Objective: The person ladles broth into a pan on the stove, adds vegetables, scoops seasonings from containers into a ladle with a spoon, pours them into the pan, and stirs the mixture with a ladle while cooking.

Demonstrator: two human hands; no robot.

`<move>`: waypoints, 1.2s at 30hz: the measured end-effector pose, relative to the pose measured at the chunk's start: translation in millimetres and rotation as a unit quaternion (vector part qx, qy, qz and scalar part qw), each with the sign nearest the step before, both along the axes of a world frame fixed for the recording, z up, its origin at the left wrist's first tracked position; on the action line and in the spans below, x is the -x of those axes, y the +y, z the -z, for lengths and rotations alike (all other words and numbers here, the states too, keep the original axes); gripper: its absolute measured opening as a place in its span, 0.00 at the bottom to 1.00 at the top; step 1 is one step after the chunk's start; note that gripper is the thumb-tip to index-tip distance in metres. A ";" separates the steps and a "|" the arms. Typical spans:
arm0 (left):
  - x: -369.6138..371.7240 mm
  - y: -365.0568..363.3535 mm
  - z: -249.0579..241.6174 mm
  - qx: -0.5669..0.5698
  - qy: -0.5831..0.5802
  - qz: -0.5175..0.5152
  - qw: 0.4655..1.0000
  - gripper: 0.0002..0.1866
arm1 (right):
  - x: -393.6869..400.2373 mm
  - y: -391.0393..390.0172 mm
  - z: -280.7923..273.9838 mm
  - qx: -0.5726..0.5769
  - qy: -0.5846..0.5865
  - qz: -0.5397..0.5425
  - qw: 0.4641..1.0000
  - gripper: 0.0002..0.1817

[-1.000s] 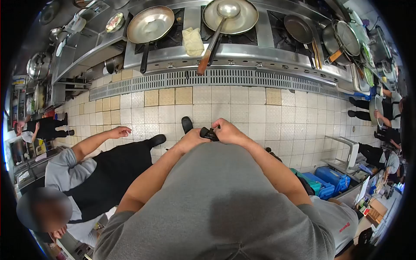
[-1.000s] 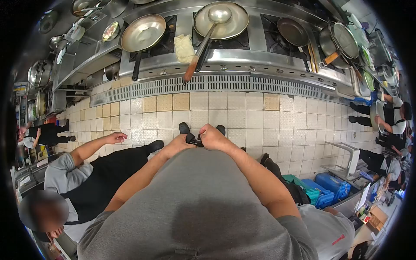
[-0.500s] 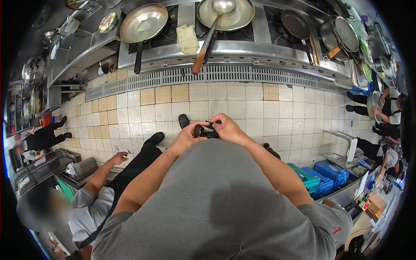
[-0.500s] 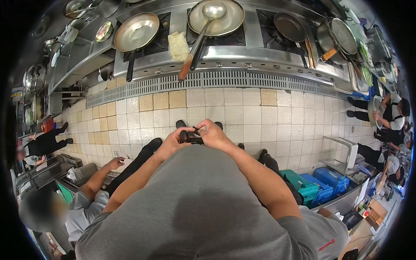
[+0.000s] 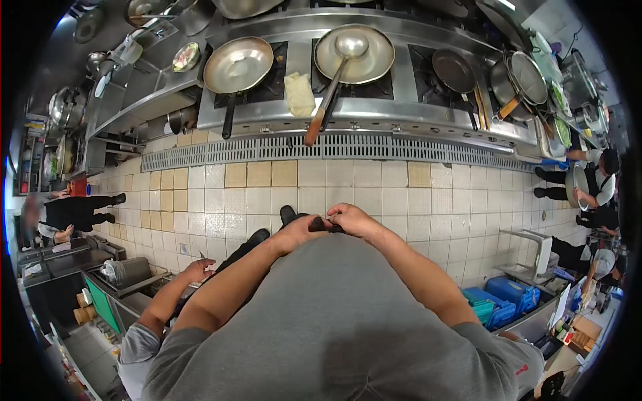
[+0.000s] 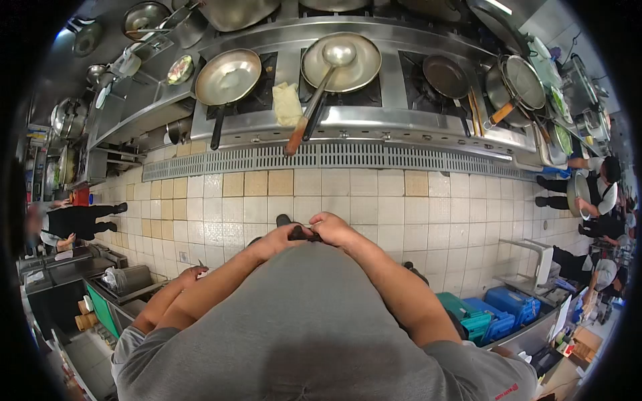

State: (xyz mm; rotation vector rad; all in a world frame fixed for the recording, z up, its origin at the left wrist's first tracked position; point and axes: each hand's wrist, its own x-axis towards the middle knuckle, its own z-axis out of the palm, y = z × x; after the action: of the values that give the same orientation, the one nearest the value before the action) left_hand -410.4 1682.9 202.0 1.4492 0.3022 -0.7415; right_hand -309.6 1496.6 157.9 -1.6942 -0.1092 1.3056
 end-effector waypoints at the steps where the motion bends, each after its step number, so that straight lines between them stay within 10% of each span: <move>1: -5.0 2.2 -6.9 -0.004 -0.006 -0.001 1.000 0.18 | -3.2 0.1 -13.8 0.012 0.092 0.030 0.995 0.16; 11: -13.9 28.6 -16.1 -0.219 -0.021 0.225 0.949 0.19 | -4.8 -3.4 -9.6 -0.060 0.085 0.032 0.994 0.18; 13: -3.3 38.1 -7.4 0.241 0.112 -0.035 0.963 0.18 | -3.6 -9.0 -7.1 -0.050 0.053 0.020 0.997 0.18; 14: -2.1 39.6 -2.9 0.249 0.135 -0.064 0.957 0.18 | -2.0 -11.4 -10.0 -0.046 0.057 0.020 0.997 0.18; 18: 14.3 40.4 80.4 -0.072 -0.020 0.020 0.997 0.16 | 1.0 -16.0 -17.9 -0.058 0.041 0.003 0.997 0.17; 21: 13.9 43.7 26.3 0.150 0.056 -0.067 0.985 0.16 | -0.8 -33.0 -8.3 -0.129 0.040 0.011 0.991 0.17; 25: 17.1 44.1 -37.8 -0.086 0.066 0.127 0.986 0.17 | -9.3 -56.5 -62.2 -0.124 0.029 -0.091 0.988 0.16; 36: 14.3 37.6 31.7 -0.043 0.060 0.061 0.995 0.16 | -12.0 -26.0 -28.7 -0.060 -0.076 -0.170 0.981 0.14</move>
State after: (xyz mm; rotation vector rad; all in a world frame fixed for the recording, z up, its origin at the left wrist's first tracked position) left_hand -424.7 1720.5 170.3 1.5172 0.3438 -0.9269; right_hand -297.6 1470.5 186.6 -1.7190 -0.5800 1.3816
